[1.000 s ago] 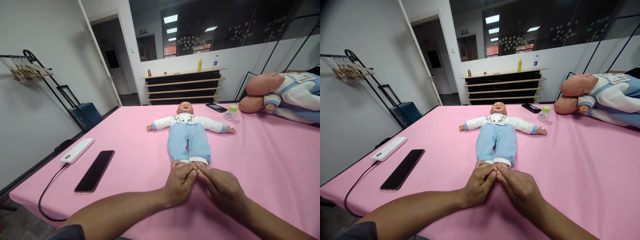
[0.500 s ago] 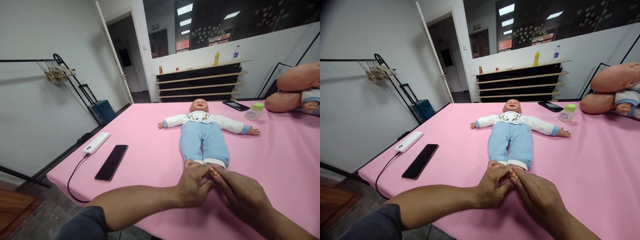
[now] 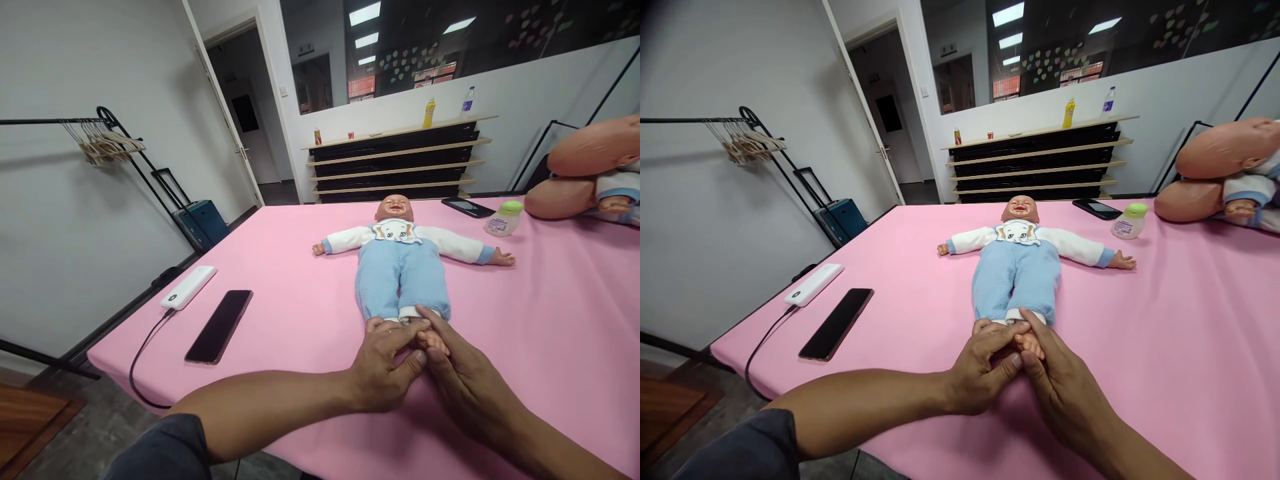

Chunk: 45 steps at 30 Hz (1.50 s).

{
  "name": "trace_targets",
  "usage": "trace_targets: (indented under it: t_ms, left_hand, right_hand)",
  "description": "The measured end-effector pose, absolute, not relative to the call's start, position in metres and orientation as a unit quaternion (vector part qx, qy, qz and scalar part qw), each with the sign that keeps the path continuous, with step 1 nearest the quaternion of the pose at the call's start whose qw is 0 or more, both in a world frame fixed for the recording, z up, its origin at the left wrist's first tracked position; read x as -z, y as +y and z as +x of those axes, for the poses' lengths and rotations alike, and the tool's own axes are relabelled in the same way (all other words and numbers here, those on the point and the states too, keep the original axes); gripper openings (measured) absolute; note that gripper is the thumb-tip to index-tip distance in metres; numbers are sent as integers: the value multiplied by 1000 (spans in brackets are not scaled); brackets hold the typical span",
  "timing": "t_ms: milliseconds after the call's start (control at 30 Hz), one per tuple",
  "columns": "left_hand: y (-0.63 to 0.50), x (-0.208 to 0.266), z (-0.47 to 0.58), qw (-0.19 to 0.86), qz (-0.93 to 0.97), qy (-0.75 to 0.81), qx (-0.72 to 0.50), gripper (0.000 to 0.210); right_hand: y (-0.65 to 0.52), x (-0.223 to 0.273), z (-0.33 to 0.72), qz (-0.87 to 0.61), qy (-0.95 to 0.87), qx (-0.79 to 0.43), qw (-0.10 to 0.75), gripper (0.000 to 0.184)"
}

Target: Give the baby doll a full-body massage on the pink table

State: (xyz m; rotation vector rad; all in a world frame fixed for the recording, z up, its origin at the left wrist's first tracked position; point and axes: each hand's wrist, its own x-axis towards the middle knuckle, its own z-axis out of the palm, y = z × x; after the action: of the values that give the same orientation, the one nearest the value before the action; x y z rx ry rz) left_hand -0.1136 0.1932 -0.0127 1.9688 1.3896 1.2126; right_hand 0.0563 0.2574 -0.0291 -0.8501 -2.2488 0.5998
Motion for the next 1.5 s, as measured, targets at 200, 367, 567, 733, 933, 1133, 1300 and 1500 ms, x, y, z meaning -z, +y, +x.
trace_targets:
  t_ms: [200,367,567,733,933,1133,1300,1500]
  left_hand:
    - [193,13,-115,227,715,492,-442,42]
    - [194,11,-114,235,710,495,-443,34]
    - [195,3,-112,235,742,485,-398,25]
    - [196,4,-112,220,751,483,-392,25]
    - [195,7,-113,217,715,487,-452,30]
    - [195,9,-113,218,711,506,-438,29]
    - [197,14,-114,212,709,499,-450,28]
    - [201,19,-115,219,683,509,-477,25]
  right_hand:
    - [257,27,55,-295,-806,-422,292,48]
    - [256,20,54,-260,-774,-493,300,42]
    - [256,20,52,-269,-759,-504,312,34]
    - [256,24,51,-253,-755,-516,316,33]
    - [254,26,58,-279,-811,-418,300,43]
    - [250,25,66,-292,-879,-166,339,43]
    - [248,17,66,-301,-884,-148,326,30]
    - [250,19,64,-305,-886,-205,284,32]
